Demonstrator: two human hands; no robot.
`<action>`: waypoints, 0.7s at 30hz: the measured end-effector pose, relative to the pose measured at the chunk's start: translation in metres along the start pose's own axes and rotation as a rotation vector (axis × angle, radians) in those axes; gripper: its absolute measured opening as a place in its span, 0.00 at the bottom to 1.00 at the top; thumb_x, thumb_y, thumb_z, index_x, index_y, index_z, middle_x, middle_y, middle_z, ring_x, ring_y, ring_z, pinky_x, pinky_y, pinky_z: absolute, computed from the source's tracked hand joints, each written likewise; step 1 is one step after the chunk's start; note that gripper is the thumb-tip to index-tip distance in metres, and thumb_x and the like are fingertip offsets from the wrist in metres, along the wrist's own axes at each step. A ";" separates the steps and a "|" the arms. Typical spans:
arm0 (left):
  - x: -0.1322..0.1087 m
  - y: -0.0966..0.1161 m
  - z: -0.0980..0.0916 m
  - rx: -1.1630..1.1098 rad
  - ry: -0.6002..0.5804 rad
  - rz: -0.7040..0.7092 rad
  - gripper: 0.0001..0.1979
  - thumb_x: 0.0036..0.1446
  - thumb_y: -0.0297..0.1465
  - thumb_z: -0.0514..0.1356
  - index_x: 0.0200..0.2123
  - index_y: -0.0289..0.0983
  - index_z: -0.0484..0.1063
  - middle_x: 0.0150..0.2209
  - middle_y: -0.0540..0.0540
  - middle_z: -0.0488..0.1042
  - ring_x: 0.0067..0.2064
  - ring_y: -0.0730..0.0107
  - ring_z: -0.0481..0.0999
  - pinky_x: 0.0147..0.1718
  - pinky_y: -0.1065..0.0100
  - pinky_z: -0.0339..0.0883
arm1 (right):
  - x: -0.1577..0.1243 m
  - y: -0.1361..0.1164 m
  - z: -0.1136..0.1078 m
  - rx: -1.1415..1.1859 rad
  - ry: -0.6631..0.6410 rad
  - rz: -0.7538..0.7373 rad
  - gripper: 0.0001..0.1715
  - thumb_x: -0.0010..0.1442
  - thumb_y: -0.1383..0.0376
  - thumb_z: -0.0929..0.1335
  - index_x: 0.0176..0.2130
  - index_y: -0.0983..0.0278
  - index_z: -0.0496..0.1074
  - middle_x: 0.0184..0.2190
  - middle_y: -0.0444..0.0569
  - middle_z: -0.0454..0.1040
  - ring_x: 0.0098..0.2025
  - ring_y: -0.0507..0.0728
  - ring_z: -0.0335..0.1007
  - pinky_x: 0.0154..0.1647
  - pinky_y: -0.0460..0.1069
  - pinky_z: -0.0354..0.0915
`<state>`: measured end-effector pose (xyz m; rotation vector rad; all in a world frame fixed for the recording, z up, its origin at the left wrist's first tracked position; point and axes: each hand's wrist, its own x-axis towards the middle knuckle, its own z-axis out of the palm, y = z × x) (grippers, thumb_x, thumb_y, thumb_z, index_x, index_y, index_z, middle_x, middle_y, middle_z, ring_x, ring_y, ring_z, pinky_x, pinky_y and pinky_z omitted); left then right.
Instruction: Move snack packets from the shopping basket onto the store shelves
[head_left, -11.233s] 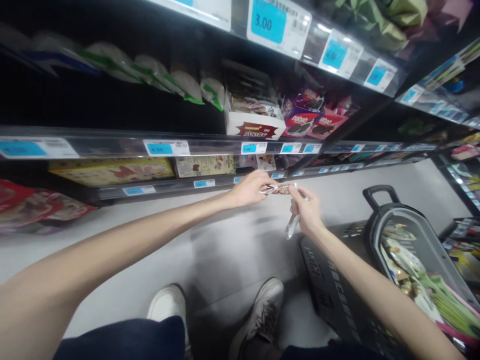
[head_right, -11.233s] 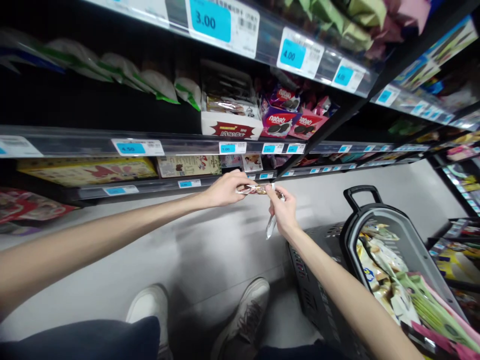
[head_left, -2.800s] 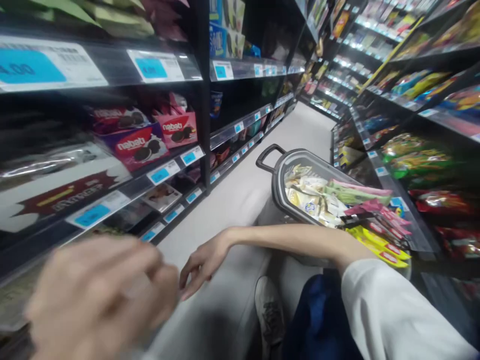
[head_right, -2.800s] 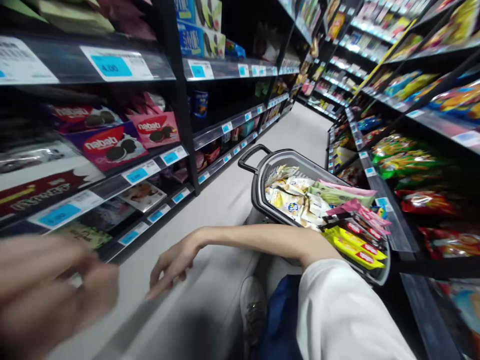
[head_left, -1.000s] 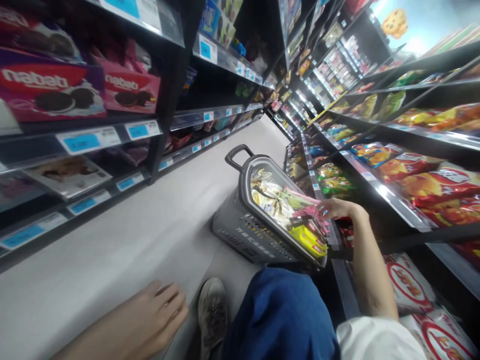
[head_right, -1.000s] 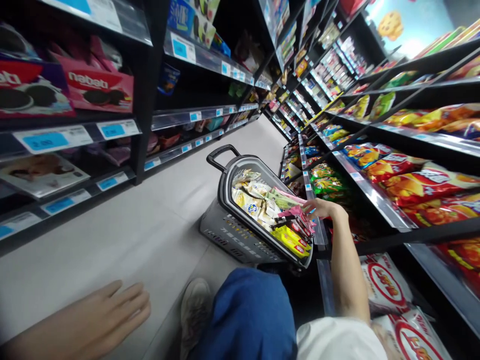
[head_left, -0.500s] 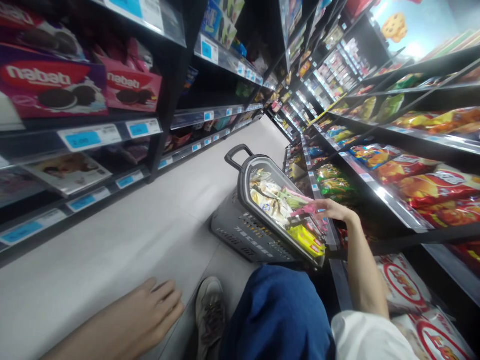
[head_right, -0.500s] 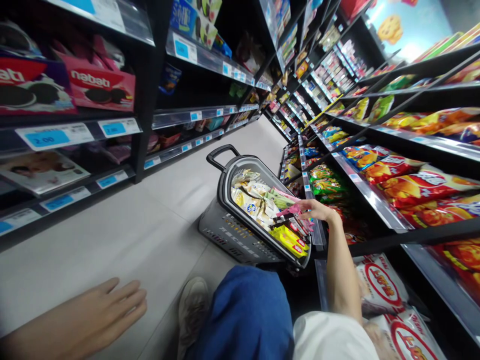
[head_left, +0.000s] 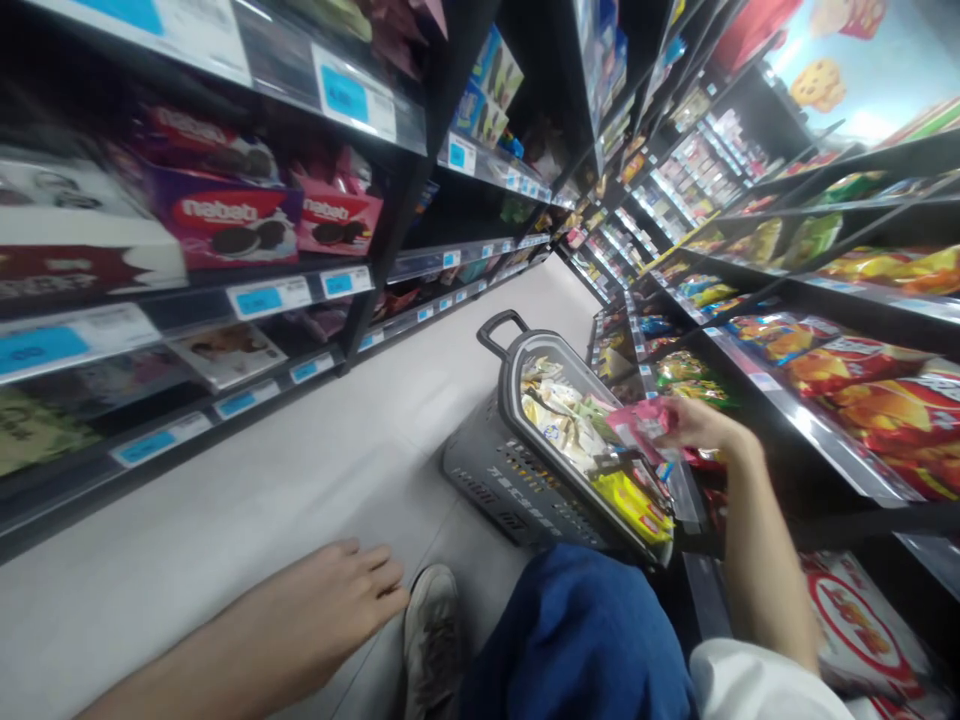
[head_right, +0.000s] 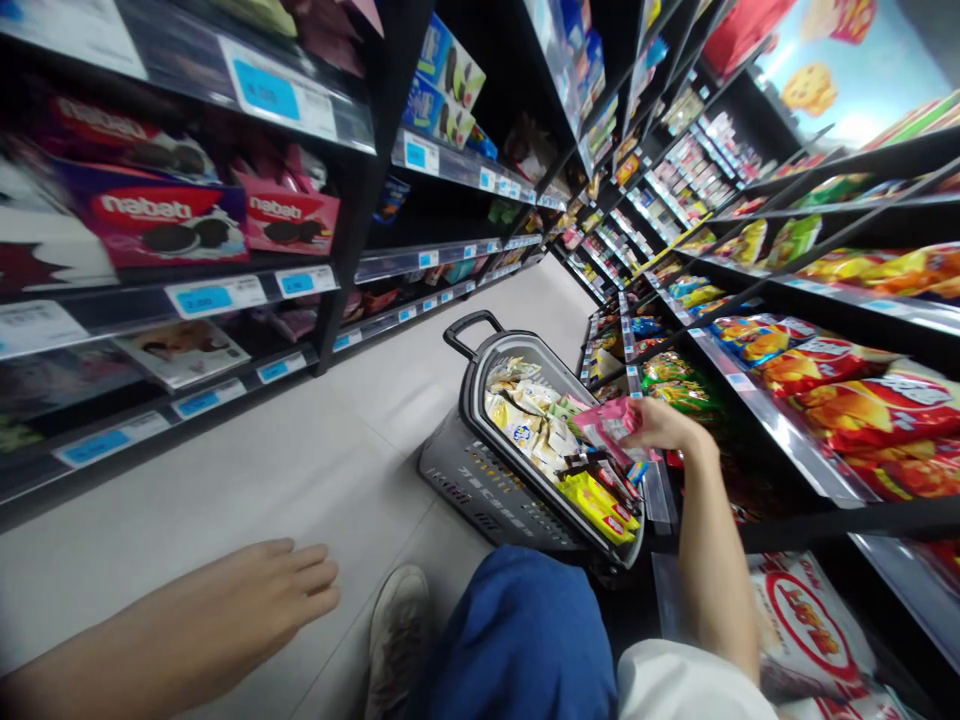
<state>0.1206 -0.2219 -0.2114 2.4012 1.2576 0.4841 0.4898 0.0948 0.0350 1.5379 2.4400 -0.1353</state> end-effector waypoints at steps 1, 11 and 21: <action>0.002 0.001 -0.004 -0.083 -0.012 -0.010 0.14 0.56 0.17 0.54 0.33 0.40 0.75 0.33 0.47 0.77 0.37 0.63 0.76 0.35 0.65 0.63 | -0.001 -0.020 -0.014 -0.082 0.032 -0.043 0.17 0.40 0.62 0.77 0.32 0.63 0.73 0.19 0.42 0.69 0.22 0.52 0.60 0.24 0.49 0.55; 0.007 -0.038 -0.028 -1.839 0.270 -0.346 0.32 0.65 0.53 0.49 0.62 0.38 0.66 0.58 0.34 0.73 0.57 0.48 0.74 0.53 0.49 0.70 | 0.030 -0.280 0.009 -0.149 0.405 -1.018 0.16 0.61 0.60 0.69 0.49 0.62 0.71 0.42 0.52 0.78 0.43 0.59 0.71 0.44 0.52 0.61; -0.017 -0.071 -0.021 -2.101 1.066 -0.518 0.14 0.57 0.32 0.64 0.45 0.32 0.75 0.37 0.42 0.81 0.39 0.61 0.81 0.53 0.56 0.73 | 0.090 -0.351 0.163 0.174 0.242 -1.682 0.19 0.70 0.67 0.61 0.56 0.54 0.73 0.60 0.47 0.73 0.68 0.57 0.60 0.69 0.62 0.54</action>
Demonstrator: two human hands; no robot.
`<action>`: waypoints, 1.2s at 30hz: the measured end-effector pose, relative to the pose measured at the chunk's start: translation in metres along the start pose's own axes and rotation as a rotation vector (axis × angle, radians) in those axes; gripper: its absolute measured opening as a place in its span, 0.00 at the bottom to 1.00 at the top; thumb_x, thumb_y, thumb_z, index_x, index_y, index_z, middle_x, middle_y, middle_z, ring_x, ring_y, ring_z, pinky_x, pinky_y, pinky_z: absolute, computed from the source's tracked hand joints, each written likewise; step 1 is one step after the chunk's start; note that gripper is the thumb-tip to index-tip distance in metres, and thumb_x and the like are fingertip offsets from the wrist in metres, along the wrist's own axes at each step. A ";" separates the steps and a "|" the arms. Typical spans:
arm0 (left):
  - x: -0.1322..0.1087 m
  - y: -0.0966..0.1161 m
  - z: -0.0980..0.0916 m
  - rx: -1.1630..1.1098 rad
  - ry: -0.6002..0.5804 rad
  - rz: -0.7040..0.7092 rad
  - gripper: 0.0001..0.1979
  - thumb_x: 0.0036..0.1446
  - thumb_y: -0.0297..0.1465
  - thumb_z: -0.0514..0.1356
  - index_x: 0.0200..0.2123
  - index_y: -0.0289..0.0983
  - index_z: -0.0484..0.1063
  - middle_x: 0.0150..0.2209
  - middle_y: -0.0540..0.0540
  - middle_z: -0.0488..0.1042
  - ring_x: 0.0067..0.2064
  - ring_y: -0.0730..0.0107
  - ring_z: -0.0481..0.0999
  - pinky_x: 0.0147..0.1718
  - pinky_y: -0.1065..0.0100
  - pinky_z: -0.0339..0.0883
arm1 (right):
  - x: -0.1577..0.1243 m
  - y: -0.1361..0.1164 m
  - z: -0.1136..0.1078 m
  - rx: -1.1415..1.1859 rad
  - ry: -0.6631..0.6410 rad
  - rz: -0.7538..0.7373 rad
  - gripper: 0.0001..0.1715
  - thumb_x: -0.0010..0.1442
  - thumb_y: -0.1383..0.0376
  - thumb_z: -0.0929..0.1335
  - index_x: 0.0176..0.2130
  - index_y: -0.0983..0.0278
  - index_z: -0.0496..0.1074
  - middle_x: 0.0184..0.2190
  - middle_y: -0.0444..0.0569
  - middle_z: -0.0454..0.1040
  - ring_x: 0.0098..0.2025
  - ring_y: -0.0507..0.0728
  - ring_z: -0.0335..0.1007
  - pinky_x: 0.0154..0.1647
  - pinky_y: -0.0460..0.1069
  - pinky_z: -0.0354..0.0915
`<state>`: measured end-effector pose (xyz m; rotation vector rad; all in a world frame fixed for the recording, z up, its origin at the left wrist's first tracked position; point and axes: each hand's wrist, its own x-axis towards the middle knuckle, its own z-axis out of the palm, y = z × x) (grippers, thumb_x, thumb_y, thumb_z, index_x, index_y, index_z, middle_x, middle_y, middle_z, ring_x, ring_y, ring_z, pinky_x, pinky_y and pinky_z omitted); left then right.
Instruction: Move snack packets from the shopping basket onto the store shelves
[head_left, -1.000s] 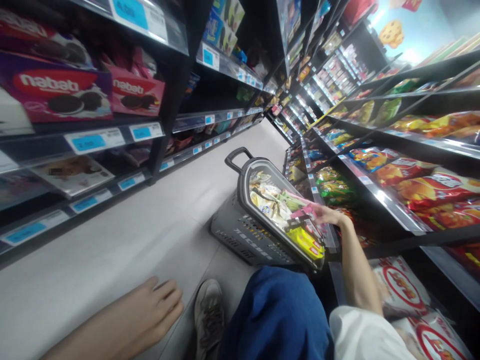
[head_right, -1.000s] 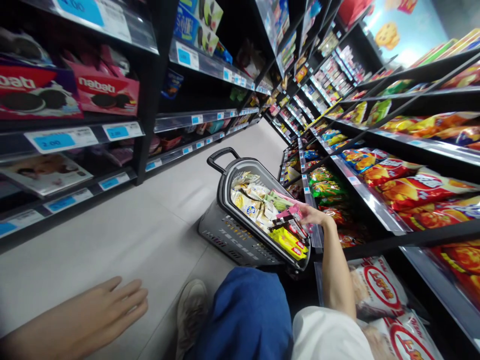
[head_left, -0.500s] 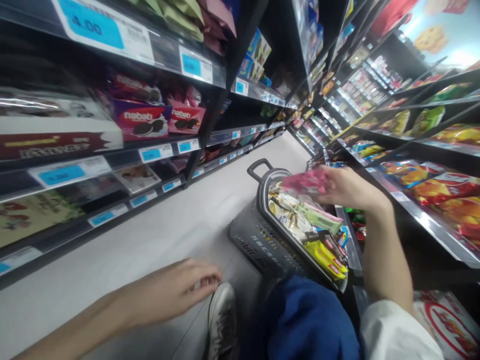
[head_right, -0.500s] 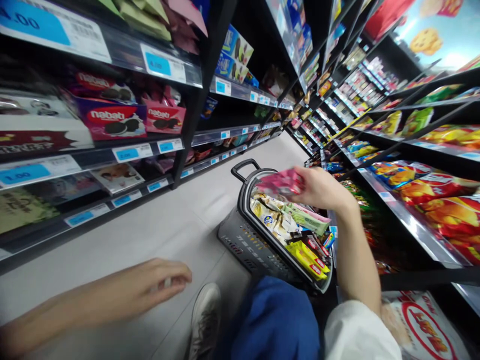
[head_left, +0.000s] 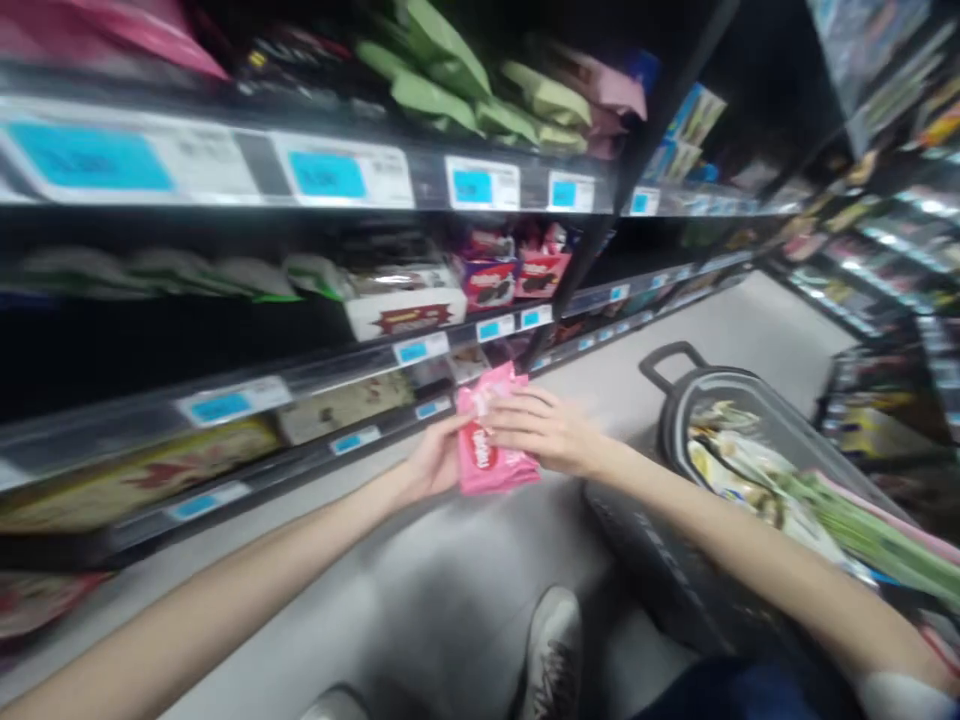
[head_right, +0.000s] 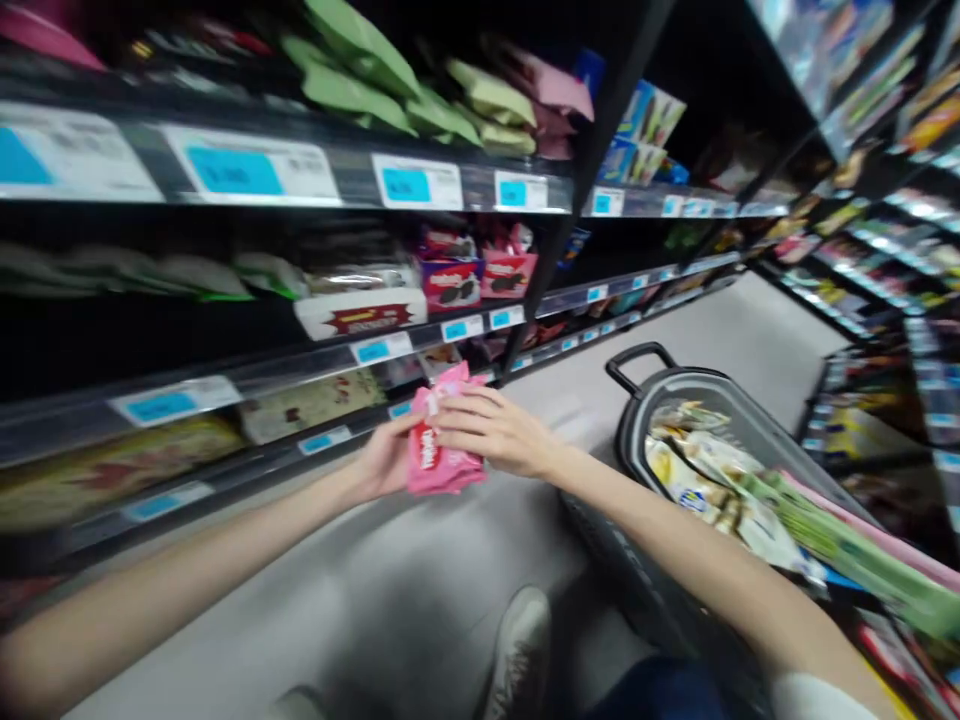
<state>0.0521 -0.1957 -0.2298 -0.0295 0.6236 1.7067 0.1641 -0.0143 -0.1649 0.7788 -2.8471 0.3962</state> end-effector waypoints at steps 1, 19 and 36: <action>0.003 -0.001 -0.003 0.013 -0.004 0.040 0.15 0.55 0.31 0.65 0.45 0.32 0.75 0.38 0.41 0.81 0.40 0.61 0.81 0.54 0.56 0.72 | -0.003 0.004 0.007 0.048 0.057 0.048 0.19 0.69 0.66 0.63 0.56 0.53 0.73 0.61 0.48 0.72 0.68 0.58 0.60 0.69 0.63 0.54; 0.020 -0.001 0.004 0.459 0.189 0.376 0.26 0.47 0.34 0.75 0.49 0.35 0.74 0.49 0.39 0.80 0.45 0.62 0.81 0.47 0.63 0.75 | -0.005 -0.009 0.026 1.049 0.392 1.146 0.24 0.45 0.50 0.80 0.37 0.62 0.80 0.38 0.50 0.81 0.40 0.58 0.73 0.43 0.52 0.69; 0.000 0.110 0.016 1.197 -0.218 0.110 0.33 0.39 0.24 0.74 0.53 0.40 0.77 0.50 0.41 0.79 0.47 0.57 0.80 0.44 0.66 0.73 | -0.004 -0.011 0.020 1.454 0.818 1.140 0.31 0.41 0.60 0.81 0.45 0.57 0.74 0.47 0.46 0.80 0.44 0.56 0.76 0.47 0.53 0.71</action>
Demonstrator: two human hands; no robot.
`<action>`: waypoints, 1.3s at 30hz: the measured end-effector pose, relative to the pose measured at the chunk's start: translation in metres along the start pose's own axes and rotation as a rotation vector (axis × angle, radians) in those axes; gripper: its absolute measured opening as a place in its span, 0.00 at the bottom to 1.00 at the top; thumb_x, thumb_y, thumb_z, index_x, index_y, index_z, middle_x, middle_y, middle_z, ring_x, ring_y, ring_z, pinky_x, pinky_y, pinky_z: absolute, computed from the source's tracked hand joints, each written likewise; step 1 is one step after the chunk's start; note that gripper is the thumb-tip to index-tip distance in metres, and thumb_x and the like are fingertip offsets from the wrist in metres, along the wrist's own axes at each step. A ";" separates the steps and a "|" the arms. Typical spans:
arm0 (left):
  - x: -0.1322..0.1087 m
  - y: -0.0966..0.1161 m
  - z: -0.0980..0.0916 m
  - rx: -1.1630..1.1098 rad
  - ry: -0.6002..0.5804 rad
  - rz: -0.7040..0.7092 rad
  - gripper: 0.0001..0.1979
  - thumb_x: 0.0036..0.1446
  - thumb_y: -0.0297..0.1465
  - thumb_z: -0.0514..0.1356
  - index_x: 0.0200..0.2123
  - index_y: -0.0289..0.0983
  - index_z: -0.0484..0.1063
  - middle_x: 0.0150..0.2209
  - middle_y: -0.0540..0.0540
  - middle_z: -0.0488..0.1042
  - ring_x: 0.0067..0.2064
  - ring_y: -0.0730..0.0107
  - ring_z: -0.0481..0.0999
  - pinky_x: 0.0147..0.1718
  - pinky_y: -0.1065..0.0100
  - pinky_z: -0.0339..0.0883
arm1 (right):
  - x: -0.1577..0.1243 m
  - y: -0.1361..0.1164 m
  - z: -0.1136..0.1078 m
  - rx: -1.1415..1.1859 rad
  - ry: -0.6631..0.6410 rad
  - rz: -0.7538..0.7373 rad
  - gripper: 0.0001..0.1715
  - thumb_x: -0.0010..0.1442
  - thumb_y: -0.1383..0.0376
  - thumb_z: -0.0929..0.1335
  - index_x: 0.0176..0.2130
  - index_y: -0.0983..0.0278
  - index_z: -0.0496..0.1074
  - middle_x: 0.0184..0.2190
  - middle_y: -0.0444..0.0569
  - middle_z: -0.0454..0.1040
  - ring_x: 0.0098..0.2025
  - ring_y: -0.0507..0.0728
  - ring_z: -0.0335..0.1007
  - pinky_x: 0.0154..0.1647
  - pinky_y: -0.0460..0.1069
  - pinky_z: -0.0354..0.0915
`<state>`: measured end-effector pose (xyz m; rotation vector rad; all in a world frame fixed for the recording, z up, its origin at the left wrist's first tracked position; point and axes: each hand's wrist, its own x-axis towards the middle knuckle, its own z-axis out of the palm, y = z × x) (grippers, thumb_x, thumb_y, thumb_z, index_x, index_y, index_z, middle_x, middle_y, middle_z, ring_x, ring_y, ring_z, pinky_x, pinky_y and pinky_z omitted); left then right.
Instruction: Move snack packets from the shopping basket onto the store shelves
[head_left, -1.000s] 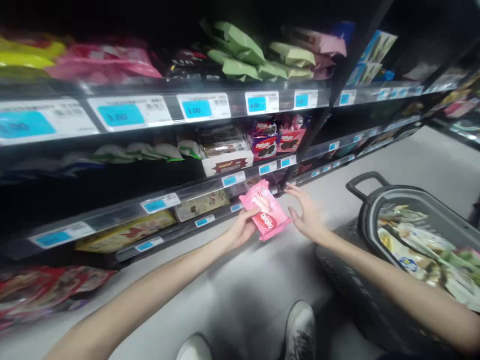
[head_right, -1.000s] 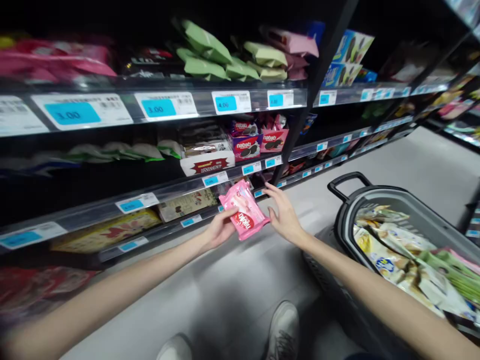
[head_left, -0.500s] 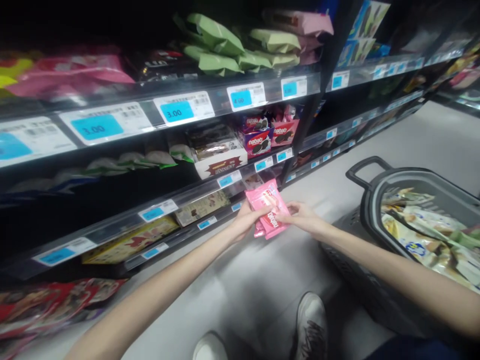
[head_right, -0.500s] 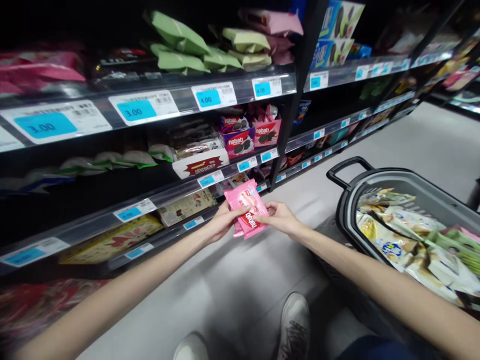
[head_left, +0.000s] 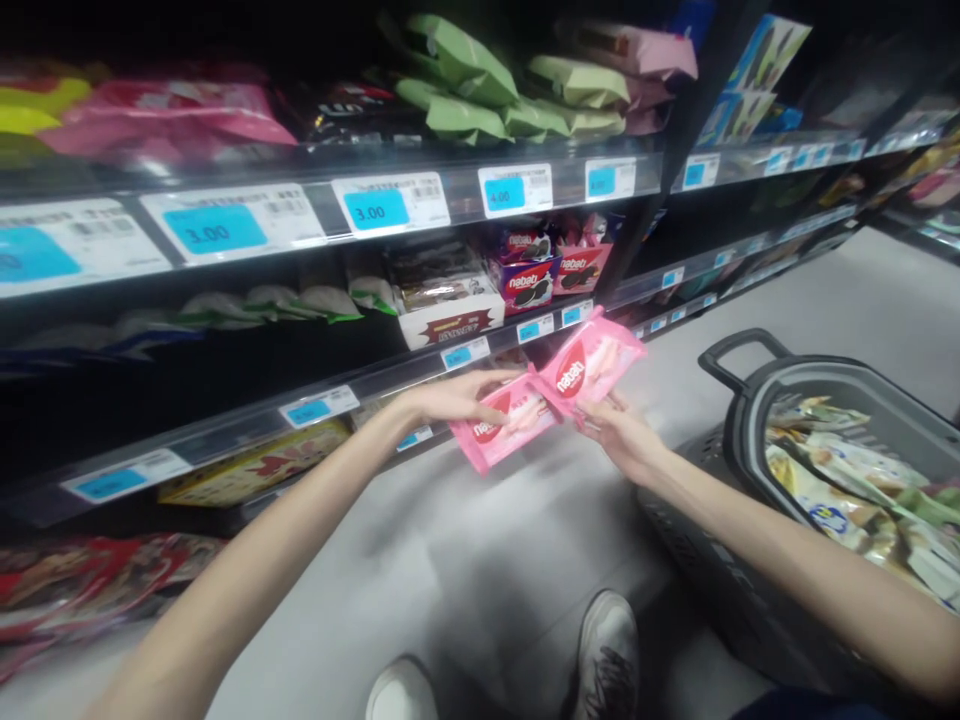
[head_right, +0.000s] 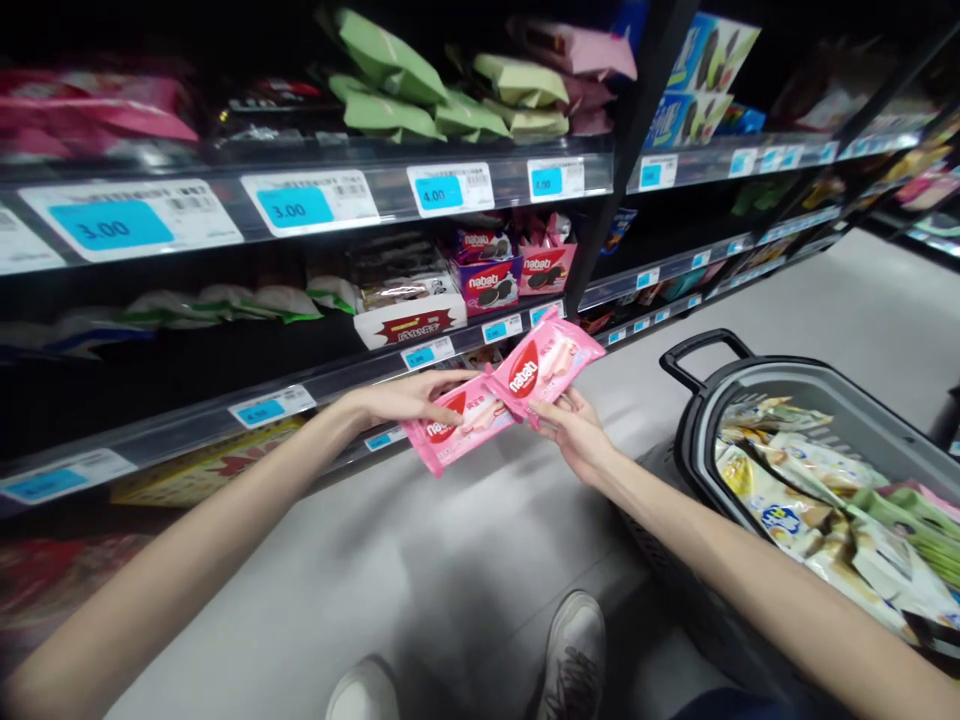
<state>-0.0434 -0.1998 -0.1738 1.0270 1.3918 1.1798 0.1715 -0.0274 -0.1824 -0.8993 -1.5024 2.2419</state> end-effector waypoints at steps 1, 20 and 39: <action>-0.001 0.003 -0.003 0.043 0.008 0.003 0.32 0.39 0.25 0.74 0.51 0.40 0.78 0.49 0.42 0.80 0.46 0.57 0.80 0.42 0.68 0.73 | 0.000 0.000 0.000 0.013 0.015 -0.003 0.32 0.41 0.61 0.81 0.45 0.56 0.73 0.49 0.45 0.79 0.45 0.56 0.76 0.48 0.53 0.71; -0.016 0.031 -0.016 0.148 -0.016 0.024 0.31 0.35 0.26 0.75 0.48 0.41 0.81 0.45 0.42 0.82 0.43 0.55 0.80 0.43 0.64 0.72 | 0.002 0.007 -0.001 0.004 -0.016 -0.032 0.22 0.42 0.60 0.81 0.38 0.57 0.77 0.46 0.46 0.80 0.50 0.60 0.73 0.56 0.58 0.68; -0.013 0.023 -0.019 0.388 -0.138 0.057 0.34 0.49 0.38 0.72 0.61 0.44 0.71 0.56 0.42 0.76 0.51 0.59 0.76 0.48 0.66 0.68 | -0.002 0.003 0.005 0.063 -0.001 -0.010 0.25 0.36 0.63 0.84 0.35 0.58 0.76 0.36 0.42 0.80 0.39 0.55 0.72 0.44 0.52 0.67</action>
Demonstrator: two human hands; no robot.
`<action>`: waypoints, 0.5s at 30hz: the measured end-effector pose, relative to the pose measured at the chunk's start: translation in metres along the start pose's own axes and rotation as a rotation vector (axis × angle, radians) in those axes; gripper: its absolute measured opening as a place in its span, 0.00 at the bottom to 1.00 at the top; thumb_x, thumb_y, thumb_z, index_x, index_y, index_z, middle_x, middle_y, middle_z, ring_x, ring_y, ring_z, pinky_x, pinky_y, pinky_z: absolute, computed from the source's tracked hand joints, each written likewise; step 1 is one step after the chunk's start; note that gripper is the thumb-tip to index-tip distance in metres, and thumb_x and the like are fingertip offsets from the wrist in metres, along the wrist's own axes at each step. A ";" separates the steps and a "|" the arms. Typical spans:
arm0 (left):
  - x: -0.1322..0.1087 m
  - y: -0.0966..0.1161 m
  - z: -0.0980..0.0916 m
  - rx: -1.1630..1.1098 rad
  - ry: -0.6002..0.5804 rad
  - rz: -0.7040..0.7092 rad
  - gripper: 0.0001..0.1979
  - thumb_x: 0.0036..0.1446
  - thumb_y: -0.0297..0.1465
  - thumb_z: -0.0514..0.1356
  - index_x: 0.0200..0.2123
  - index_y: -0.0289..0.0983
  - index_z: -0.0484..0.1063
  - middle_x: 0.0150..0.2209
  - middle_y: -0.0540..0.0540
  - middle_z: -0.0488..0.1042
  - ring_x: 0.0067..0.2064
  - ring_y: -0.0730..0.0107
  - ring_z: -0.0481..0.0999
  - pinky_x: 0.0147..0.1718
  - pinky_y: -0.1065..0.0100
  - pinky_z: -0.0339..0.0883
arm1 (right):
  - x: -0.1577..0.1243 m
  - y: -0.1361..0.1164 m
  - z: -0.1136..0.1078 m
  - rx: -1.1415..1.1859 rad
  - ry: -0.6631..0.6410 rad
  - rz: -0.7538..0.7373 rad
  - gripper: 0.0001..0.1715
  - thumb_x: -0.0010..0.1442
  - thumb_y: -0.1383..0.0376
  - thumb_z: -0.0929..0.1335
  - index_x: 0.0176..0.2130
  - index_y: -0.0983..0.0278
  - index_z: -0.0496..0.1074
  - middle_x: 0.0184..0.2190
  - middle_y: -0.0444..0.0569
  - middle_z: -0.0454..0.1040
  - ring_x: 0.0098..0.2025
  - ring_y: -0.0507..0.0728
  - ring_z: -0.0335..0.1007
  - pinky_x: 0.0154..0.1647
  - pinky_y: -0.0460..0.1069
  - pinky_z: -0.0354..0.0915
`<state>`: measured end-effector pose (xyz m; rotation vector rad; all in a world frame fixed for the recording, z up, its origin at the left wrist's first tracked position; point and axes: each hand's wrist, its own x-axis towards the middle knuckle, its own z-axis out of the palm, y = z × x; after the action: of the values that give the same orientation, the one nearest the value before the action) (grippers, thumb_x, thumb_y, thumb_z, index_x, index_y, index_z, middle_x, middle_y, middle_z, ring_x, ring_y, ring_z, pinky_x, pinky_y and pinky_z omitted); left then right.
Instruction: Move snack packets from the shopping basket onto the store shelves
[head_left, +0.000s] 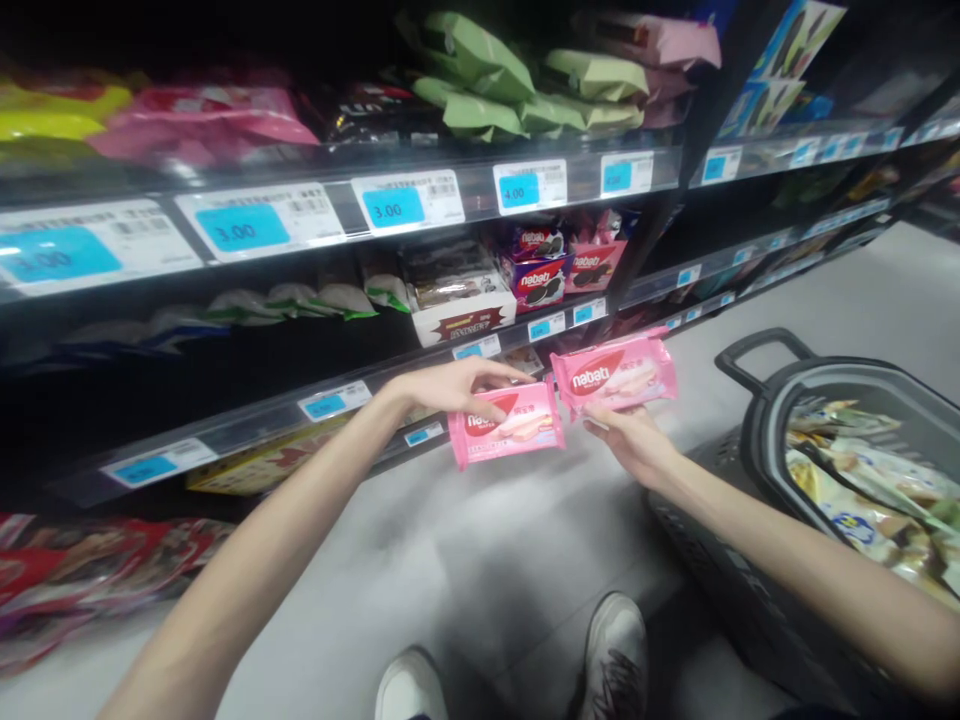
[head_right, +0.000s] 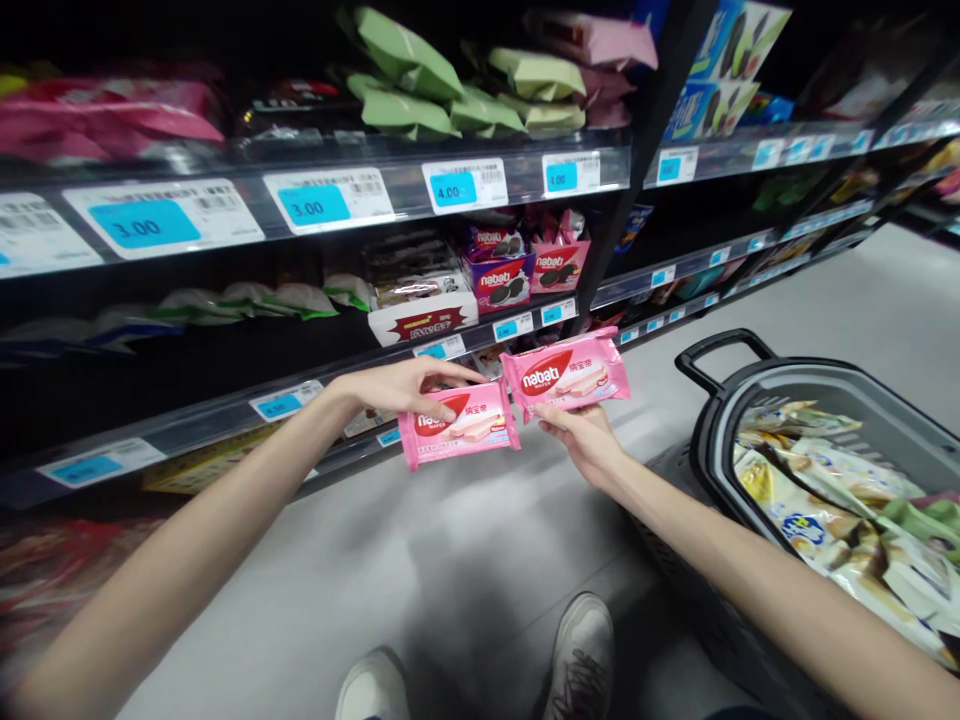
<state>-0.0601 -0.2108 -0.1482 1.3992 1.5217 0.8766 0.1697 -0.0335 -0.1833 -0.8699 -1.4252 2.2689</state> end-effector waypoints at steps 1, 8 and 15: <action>0.001 0.000 0.000 -0.009 0.008 0.005 0.34 0.49 0.38 0.72 0.61 0.44 0.72 0.56 0.43 0.76 0.52 0.58 0.76 0.48 0.66 0.68 | 0.001 0.000 0.000 0.008 -0.001 -0.003 0.25 0.36 0.63 0.84 0.35 0.58 0.76 0.36 0.42 0.80 0.39 0.54 0.72 0.44 0.52 0.67; -0.010 -0.014 0.001 -0.341 -0.093 0.028 0.38 0.37 0.38 0.78 0.55 0.42 0.76 0.46 0.39 0.81 0.42 0.56 0.82 0.38 0.64 0.74 | 0.003 -0.001 -0.004 0.093 -0.048 0.001 0.22 0.47 0.58 0.81 0.41 0.56 0.77 0.42 0.40 0.79 0.41 0.51 0.72 0.42 0.47 0.68; 0.006 -0.044 0.001 -0.775 0.243 0.168 0.31 0.17 0.59 0.74 0.24 0.46 0.77 0.11 0.52 0.65 0.22 0.57 0.76 0.29 0.58 0.73 | 0.004 -0.004 -0.004 0.154 -0.099 0.065 0.17 0.52 0.55 0.79 0.40 0.55 0.78 0.38 0.42 0.78 0.36 0.51 0.70 0.32 0.43 0.69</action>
<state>-0.0760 -0.2098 -0.1898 0.8659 1.0410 1.5758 0.1690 -0.0267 -0.1823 -0.7766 -1.2585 2.4641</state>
